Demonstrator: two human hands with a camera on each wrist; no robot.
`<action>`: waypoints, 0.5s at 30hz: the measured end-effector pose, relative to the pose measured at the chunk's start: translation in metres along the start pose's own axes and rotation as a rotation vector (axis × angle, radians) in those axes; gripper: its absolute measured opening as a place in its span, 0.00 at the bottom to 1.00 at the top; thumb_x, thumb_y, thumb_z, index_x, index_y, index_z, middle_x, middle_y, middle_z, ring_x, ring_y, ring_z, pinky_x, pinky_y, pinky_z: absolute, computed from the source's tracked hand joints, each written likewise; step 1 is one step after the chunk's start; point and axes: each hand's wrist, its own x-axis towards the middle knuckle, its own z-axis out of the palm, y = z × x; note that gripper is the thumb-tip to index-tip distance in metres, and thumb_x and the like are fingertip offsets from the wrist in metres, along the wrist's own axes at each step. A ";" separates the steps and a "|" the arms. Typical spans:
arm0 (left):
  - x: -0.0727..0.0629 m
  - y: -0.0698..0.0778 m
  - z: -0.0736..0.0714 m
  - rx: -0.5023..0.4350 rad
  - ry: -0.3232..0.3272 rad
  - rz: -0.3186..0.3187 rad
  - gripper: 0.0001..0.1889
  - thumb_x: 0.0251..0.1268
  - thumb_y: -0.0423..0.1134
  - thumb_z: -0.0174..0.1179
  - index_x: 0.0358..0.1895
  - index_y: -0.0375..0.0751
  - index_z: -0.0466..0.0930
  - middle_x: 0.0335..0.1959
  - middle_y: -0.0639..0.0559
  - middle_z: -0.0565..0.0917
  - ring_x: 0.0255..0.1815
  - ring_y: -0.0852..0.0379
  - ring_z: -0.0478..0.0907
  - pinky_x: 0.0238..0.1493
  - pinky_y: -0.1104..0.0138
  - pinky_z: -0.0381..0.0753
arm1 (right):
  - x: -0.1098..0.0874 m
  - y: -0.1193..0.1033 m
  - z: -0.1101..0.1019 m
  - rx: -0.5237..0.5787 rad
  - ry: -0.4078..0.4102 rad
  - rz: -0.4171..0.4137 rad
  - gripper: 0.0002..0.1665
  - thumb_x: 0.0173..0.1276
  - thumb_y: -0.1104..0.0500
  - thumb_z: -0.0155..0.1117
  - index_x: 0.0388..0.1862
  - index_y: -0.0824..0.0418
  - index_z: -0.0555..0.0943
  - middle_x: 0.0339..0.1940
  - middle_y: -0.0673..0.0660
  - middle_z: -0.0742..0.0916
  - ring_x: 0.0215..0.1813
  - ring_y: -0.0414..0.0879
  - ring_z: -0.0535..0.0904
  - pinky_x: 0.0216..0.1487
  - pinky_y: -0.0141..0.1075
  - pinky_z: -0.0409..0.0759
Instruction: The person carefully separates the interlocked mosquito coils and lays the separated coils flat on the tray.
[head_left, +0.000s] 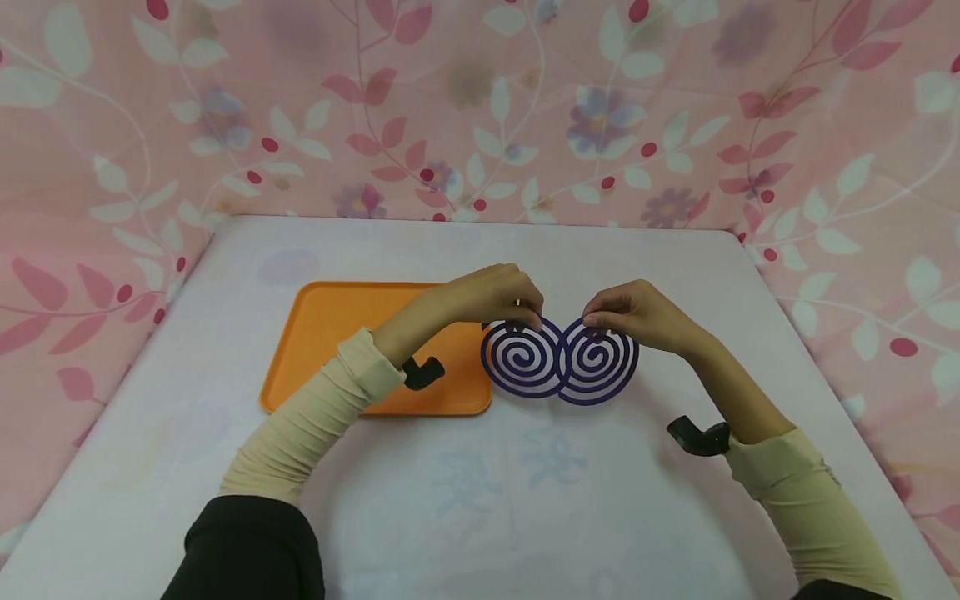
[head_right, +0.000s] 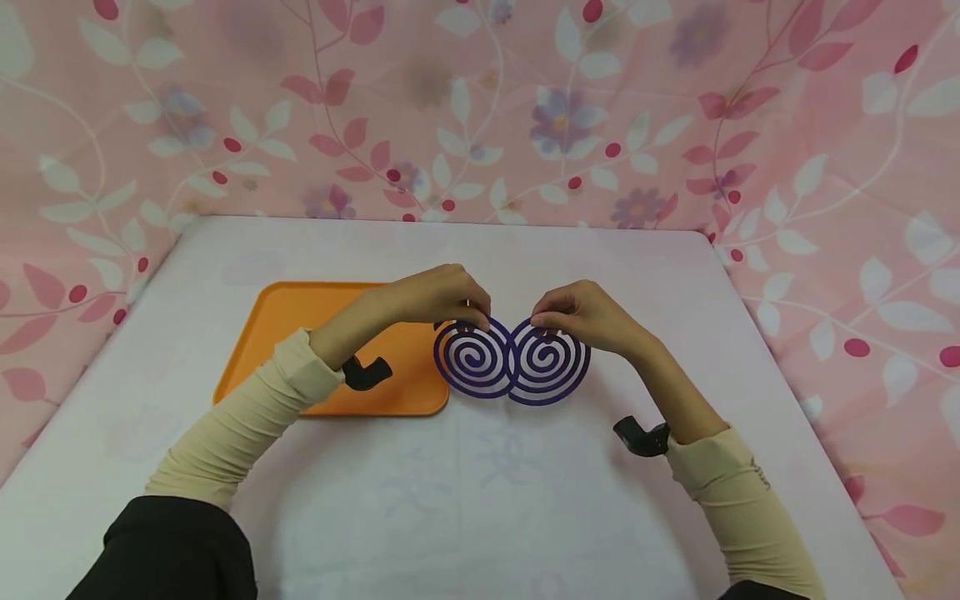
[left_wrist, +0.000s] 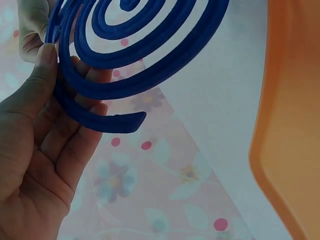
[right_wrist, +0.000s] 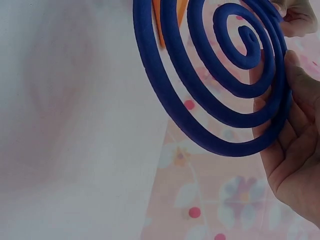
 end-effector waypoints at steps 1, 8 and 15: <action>0.000 0.000 0.000 -0.004 0.000 0.000 0.09 0.61 0.41 0.59 0.31 0.40 0.84 0.21 0.53 0.82 0.22 0.64 0.74 0.29 0.75 0.73 | 0.000 0.000 0.000 -0.003 0.004 0.004 0.09 0.63 0.60 0.61 0.35 0.66 0.83 0.27 0.57 0.85 0.30 0.42 0.81 0.35 0.32 0.80; -0.004 -0.001 -0.003 -0.044 0.024 -0.016 0.09 0.61 0.40 0.59 0.29 0.38 0.84 0.20 0.53 0.82 0.21 0.64 0.78 0.28 0.75 0.76 | 0.000 -0.002 0.001 -0.028 0.054 0.028 0.10 0.64 0.59 0.60 0.36 0.66 0.83 0.28 0.57 0.86 0.30 0.42 0.82 0.36 0.35 0.82; -0.011 -0.005 -0.008 -0.029 0.104 -0.024 0.09 0.61 0.41 0.59 0.29 0.39 0.84 0.20 0.52 0.82 0.21 0.63 0.77 0.29 0.74 0.76 | -0.002 -0.004 -0.001 -0.075 0.150 -0.032 0.08 0.63 0.62 0.61 0.37 0.65 0.84 0.29 0.57 0.87 0.29 0.40 0.81 0.36 0.26 0.79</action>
